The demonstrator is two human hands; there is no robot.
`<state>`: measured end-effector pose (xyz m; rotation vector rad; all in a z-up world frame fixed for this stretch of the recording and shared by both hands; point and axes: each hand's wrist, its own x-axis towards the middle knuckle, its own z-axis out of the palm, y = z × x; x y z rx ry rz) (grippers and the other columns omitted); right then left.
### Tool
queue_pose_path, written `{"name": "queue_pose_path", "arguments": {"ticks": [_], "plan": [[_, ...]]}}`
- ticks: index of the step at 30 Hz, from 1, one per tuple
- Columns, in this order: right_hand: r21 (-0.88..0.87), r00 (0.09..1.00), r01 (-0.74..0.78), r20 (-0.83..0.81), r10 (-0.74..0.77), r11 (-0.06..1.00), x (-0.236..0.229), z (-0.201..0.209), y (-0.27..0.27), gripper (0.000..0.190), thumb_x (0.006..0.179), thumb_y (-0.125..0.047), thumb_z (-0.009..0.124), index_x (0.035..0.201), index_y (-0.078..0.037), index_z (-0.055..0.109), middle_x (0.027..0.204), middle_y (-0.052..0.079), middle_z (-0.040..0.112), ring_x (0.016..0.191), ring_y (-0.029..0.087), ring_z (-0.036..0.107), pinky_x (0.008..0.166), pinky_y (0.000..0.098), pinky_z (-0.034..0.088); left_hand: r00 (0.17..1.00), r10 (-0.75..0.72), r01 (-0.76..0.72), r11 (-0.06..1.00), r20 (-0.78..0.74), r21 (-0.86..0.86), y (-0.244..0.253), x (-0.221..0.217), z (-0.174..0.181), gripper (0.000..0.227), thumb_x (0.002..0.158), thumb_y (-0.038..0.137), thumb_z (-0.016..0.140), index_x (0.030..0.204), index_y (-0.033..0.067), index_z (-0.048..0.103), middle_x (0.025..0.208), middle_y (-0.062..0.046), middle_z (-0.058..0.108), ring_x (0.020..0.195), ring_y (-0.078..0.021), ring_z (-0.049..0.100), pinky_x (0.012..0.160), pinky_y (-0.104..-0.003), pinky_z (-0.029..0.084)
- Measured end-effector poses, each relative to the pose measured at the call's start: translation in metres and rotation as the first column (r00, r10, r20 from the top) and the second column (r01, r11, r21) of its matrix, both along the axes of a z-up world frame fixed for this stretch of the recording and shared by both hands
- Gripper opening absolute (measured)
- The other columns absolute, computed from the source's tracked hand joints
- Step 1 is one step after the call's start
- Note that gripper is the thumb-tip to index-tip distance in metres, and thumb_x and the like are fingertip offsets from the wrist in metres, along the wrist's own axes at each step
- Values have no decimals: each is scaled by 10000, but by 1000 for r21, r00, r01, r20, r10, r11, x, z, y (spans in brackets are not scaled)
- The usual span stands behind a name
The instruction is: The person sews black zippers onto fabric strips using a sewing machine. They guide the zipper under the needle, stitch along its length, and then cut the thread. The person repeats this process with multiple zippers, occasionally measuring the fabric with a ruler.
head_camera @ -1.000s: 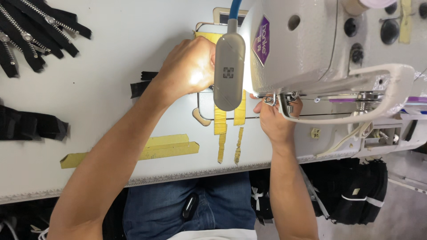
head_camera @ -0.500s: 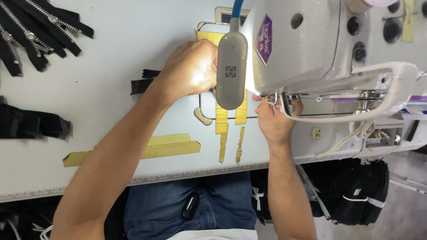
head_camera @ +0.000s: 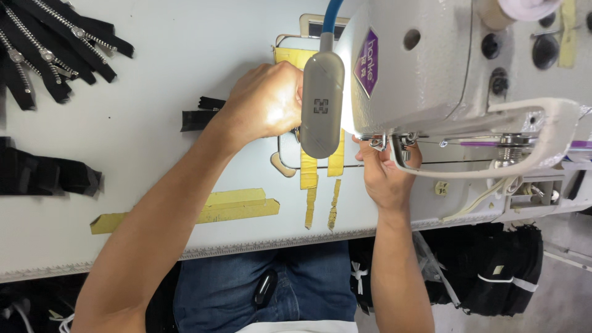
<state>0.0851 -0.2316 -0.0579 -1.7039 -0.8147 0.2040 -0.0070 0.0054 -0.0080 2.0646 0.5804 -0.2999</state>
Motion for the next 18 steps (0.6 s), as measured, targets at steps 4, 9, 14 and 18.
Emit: {"name": "queue_pose_path", "arguments": {"ticks": [4,9,14,18], "plan": [[-97,987,89,-122,-101,991,-7,-7,-8,156,965,-11,681,1064,23,566,921,148,669,908,315,787,633,327,636,993,58,-44,990,-98,136,-6,5,3,226,739,192,515,664,179,303,680,-45,284,733,-254,246,562,-415,348],[-87,992,86,-86,-94,993,-9,-2,-4,138,963,-5,670,1029,50,562,910,166,662,898,303,783,635,330,644,987,94,-76,987,-128,138,-3,10,5,206,740,182,521,665,178,329,655,-35,348,712,-254,274,575,-417,368],[-116,996,85,9,-85,990,-8,2,-1,102,964,4,675,903,54,611,848,143,693,843,280,780,752,348,642,989,118,-105,986,-94,130,0,11,5,211,745,191,532,642,198,348,626,-6,337,701,-243,272,577,-393,370],[-71,997,81,-4,-82,994,-6,-6,-1,104,948,42,688,890,55,602,830,152,697,822,267,759,760,355,651,991,112,-102,987,-76,128,1,10,8,251,702,140,495,648,205,258,640,9,264,736,-216,238,567,-381,326]]}}
